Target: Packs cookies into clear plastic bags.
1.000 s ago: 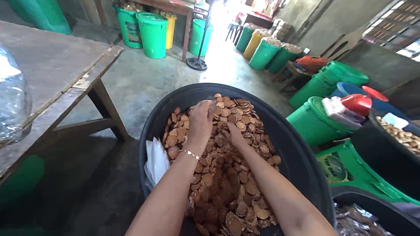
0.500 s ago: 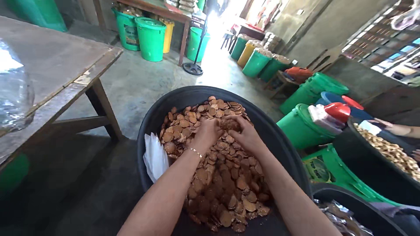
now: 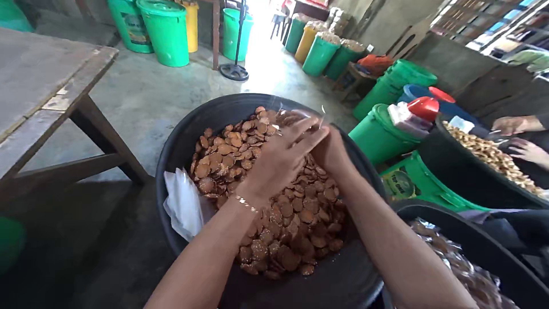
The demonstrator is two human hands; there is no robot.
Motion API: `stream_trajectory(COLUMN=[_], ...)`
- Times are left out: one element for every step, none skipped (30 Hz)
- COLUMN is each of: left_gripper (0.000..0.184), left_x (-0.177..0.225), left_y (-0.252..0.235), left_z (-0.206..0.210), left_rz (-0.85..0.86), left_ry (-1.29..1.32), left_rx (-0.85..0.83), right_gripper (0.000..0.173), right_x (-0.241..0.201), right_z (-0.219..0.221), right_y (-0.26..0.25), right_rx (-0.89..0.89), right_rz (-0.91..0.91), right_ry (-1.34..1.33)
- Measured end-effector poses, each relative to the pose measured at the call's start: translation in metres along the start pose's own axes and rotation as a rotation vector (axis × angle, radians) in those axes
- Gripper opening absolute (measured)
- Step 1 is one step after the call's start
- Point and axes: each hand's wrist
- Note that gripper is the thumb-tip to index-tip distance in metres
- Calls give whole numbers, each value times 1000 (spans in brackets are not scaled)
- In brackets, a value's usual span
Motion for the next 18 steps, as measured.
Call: stream_trajectory(left_gripper=[38,45,57,63,64,69,68,57,46,43,43,47,51,54,54,55,59,62], left_x=[-5,-12,-24,-38,-50,-56,-55,-54,-53,-54,-57,-60,-63,-64,-63,-61,-60,-59], left_y=[-3,-6,-7,-5,-2,1,1,1,0,0,0,-2,-3,-4,-5,-5,-6,-8], left_z=[-10,-22,-32,-36,-34,-30,-28,-26,-25,-24,-22,-22,-24,-26,-28,-29,-31,-31], left_rz=[-61,-200,-365,-510,-601,-664,-693,-711,-743,-755,-743,-723,-693,-676,-679,-700,-712,-714], left_ry=[88,210,408,703,985,1175,1308,1401,1463,1518,1551,1577,1569,1567,1567,1565,1546,1535], left_rx=[32,-2,-107,-234,-360,-471,-545,-563,-517,-456,-398,-359,-358,-366,-364,-354,-357,-354], right_gripper=[33,34,33,33,31,29,25,19,15,18,26,36,47,55,59,60,60,60], right_x=[4,4,2,-3,-8,-9,-6,1,13,29,48,64,75,86,91,94,94,95], right_z=[-12,-23,-33,-39,-41,-38,-31,-22,-10,4,21,41,61,80,95,103,106,104], right_y=[-4,-9,-12,-15,-16,-17,-18,-20,-20,-17,-12,-6,-2,4,11,18,20,20], right_rx=[-2,-26,-72,-125,-134,-86,15,127,190,144,-7,-256,-540,-734,-823,-848,-832,-796], right_rz=[-54,-85,-111,-130,-163,-209,-246,-234,-156,-32,108,259,423,539,610,625,612,584], right_ry=[-98,-206,-290,-341,-355,-354,-360,-368,-333,-226,-90,20,112,178,221,242,223,173])
Point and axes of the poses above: each hand's wrist, its own y-axis away from the middle knuckle, its own z-axis out of the palm, x = y × z, and after that the axes turned 14 degrees about -z, right-handed
